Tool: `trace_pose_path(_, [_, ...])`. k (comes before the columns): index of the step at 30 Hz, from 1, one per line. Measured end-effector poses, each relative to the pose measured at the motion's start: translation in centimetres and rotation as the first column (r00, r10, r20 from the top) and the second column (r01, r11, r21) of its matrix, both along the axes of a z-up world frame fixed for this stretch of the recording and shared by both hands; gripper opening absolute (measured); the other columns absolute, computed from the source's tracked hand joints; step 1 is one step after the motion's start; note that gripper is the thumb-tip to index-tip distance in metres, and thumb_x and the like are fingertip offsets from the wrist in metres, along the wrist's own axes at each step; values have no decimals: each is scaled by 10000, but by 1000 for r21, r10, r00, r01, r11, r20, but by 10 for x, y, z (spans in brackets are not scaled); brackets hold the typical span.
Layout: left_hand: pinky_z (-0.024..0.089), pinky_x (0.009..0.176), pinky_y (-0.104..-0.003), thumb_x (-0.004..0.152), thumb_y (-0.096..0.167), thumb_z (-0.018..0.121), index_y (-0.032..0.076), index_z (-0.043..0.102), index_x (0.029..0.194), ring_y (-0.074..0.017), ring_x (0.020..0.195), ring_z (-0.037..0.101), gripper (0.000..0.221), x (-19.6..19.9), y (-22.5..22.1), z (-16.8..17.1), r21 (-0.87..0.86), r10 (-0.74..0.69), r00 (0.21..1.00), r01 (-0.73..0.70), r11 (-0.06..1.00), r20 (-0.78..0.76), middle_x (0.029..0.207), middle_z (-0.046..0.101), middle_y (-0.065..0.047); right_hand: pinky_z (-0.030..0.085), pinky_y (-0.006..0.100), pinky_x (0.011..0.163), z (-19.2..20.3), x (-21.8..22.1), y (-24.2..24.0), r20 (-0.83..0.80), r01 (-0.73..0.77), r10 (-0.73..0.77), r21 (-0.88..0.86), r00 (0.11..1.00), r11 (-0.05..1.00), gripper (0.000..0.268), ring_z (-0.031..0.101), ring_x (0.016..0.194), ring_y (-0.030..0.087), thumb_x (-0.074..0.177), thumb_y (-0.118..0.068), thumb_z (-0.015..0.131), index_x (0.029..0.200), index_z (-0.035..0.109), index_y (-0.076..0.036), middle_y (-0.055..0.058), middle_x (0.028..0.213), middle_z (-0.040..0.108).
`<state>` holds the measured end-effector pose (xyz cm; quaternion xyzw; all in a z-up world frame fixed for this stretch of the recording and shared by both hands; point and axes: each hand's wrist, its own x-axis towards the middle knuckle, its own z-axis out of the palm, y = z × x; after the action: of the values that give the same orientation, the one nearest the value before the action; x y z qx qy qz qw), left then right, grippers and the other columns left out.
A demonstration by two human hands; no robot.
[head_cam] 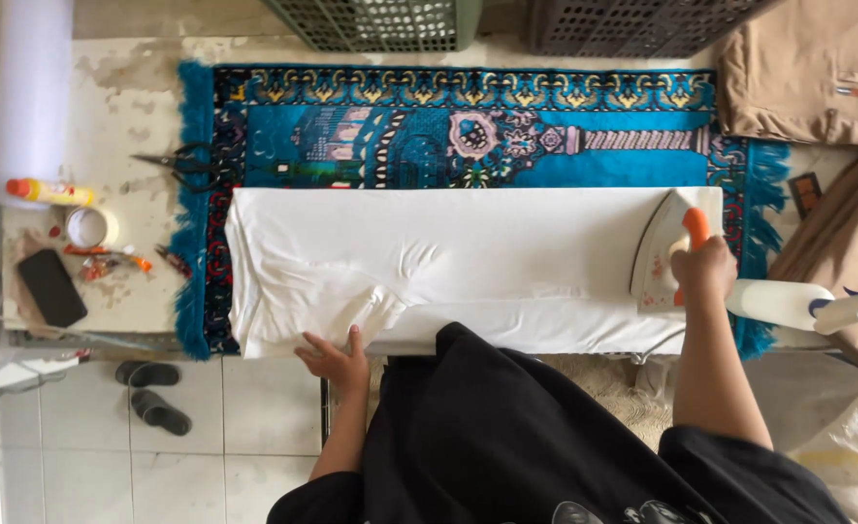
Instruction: Ironing a white t-shirt on a flat surface and then folding it into a neat square.
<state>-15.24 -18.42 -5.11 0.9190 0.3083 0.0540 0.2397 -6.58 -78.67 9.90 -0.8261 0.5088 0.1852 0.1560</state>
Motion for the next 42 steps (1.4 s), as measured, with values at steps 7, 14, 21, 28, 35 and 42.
trace_pose_path(7, [255, 1208, -499, 942, 358, 772, -2, 325, 1562, -402, 1415, 410, 845, -21, 34, -22, -446, 290, 910, -136, 885, 298, 1467, 357, -294, 565, 572, 891, -34, -97, 91, -34, -372, 371, -19, 928, 928, 521, 715, 1062, 473, 833, -382, 640, 1272, 678, -104, 279, 1059, 759])
trace_pose_path(14, [444, 489, -249, 827, 297, 882, -54, 564, 1163, -241, 676, 555, 581, -24, 71, -47, -837, 597, 681, -546, 27, -424, 973, 541, -171, 568, 542, 878, -21, -141, 180, 71, -384, 378, 94, 923, 919, 497, 735, 979, 455, 779, -428, 699, 1163, 761, -119, 229, 915, 769])
trace_pose_path(21, [428, 828, -357, 824, 256, 824, 25, 662, 1053, -205, 974, 473, 363, 6, 64, 116, -943, 452, 869, -297, 150, -202, 1033, 545, -99, 505, 415, 775, 55, -118, 279, 375, -364, 227, 350, 899, 863, 391, 688, 760, 300, 823, -475, 792, 920, 720, -103, 122, 689, 729])
trace_pose_path(28, [602, 785, -329, 821, 130, 825, 116, 536, 1199, -173, 945, 638, 476, 33, 84, 97, -999, 104, 994, -29, 25, -26, 1077, 613, -58, 475, 336, 663, 80, -127, 367, 548, -287, 59, 341, 834, 895, 229, 621, 629, 220, 864, -300, 772, 846, 695, -86, 94, 602, 656])
trace_pose_path(35, [588, 853, -373, 831, -16, 718, 194, 361, 1405, -257, 1010, 611, 708, 121, 68, 148, -998, -20, 1000, -2, 63, -3, 1225, 474, -146, 405, 286, 605, 71, -179, 379, 649, -40, -143, 259, 747, 965, 150, 566, 591, 193, 866, -176, 760, 840, 677, -54, 105, 556, 575])
trace_pose_path(42, [436, 1102, -430, 833, 243, 679, 169, 412, 1546, -364, 1357, 503, 766, 184, 49, 62, -459, -391, 816, 567, 685, 424, 1421, 525, -204, 408, 283, 531, 65, -202, 355, 553, 335, -473, 338, 686, 880, 121, 496, 580, 100, 880, -99, 664, 784, 591, -113, 20, 662, 569])
